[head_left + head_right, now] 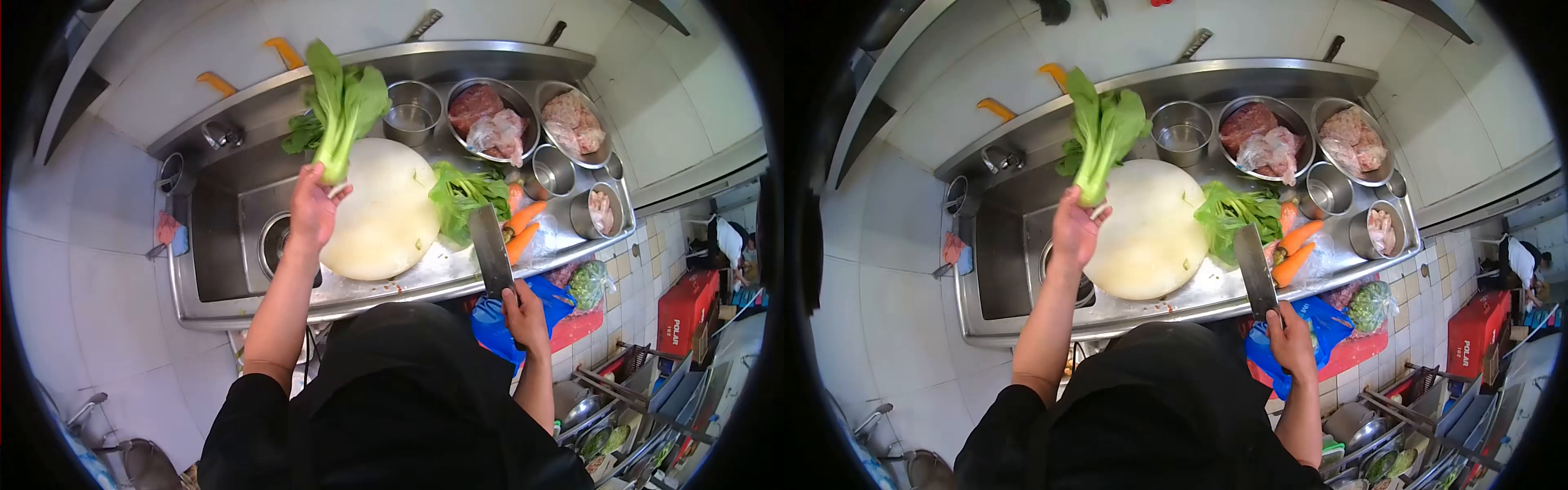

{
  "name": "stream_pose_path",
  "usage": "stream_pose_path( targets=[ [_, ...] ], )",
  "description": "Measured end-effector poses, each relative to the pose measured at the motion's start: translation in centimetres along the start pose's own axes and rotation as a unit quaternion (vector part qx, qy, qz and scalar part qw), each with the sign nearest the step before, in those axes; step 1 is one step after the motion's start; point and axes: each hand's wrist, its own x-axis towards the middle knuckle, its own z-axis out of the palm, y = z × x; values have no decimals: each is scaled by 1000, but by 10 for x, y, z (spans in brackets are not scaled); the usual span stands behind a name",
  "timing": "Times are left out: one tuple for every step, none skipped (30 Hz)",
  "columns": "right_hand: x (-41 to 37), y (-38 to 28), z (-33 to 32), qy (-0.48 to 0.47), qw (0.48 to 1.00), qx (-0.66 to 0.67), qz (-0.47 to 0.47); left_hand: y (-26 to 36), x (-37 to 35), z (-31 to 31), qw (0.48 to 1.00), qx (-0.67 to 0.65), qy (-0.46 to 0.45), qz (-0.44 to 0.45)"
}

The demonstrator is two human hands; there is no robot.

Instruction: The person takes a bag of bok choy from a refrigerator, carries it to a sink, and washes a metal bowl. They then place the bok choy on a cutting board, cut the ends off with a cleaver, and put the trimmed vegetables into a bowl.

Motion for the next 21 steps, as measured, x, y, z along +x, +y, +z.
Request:
stream_pose_path(
  targets=[
    [-1,-3,-1,-5,1000,2,1,-16,-3,-12,1000,3,5,0],
    [-2,-8,-2,-37,999,-2,15,-34,-8,-21,999,-10,5,-42],
    [-3,-10,-1,-67,997,-7,29,-51,-13,-27,996,-24,5,-85],
    [-2,-10,3,-68,997,-6,35,-63,-17,-31,996,-22,7,-90],
    [3,-11,10,-100,995,-20,18,-75,-21,-34,988,-63,11,-138],
    [6,-11,18,-132,991,-35,-1,-86,-25,-36,977,-105,16,-184],
    [10,-10,27,-132,991,-36,1,-100,-26,-41,977,-106,18,-186],
    [15,-8,37,-131,990,-46,-6,-112,-27,-44,973,-104,20,-204],
    [19,-5,46,-131,990,-56,-13,-122,-29,-48,970,-101,24,-221],
    [24,-7,53,-136,988,-74,7,-127,-33,-45,968,-100,62,-220],
    [28,-10,57,-137,988,-75,6,-129,-34,-44,968,-101,64,-219],
    [31,-16,60,-138,987,-78,6,-131,-36,-44,973,-90,61,-206],
    [34,-20,63,-140,987,-81,5,-133,-37,-46,976,-79,58,-192],
    [37,-19,68,-143,986,-84,4,-134,-38,-47,976,-81,61,-191],
    [42,-16,73,-130,986,-102,-27,-135,-39,-49,980,-8,62,-190],
    [45,-17,77,-116,984,-120,-59,-136,-40,-50,978,65,64,-187],
    [47,-20,79,-119,983,-123,-60,-140,-42,-49,978,62,66,-186],
    [49,-24,81,-121,981,-139,-57,-146,-44,-47,966,171,79,-178],
    [48,-29,81,-124,979,-155,-52,-151,-47,-47,942,277,91,-168],
    [46,-35,82,-127,978,-159,-53,-153,-49,-48,923,347,63,-151],
    [44,-41,82,-118,975,-177,-71,-156,-52,-50,925,343,66,-152]
  ],
)
